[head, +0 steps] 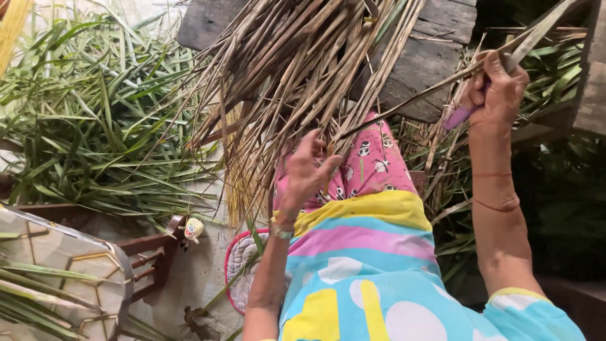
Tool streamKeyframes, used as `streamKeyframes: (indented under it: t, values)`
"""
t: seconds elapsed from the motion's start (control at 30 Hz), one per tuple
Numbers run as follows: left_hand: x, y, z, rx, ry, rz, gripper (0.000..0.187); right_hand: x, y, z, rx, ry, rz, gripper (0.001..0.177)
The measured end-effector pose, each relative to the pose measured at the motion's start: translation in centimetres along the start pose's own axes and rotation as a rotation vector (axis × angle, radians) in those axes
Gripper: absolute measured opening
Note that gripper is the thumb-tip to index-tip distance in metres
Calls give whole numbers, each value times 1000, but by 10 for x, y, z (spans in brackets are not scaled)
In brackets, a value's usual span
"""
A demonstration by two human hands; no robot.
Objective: Stripping fibers from dried palm fronds using hands and a small knife.
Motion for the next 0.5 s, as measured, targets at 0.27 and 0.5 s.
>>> streamKeyframes:
  t: [0.27,0.5]
  values:
    - [-49,-36,66,66,204,-77,27,37,4,15,-329,150,92,43]
    - [-41,-44,95,109,495,-80,25,165,65,34,-378,94,517,37]
Point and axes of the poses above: each hand's wrist, its own y-axis away from the middle knuckle, its own z-axis out of the palm, x = y × z, the point moved 4 cm from there along -y, towards the middle knuckle, and after that the axes turned 5 degrees about -x, right-handed, at the moved point
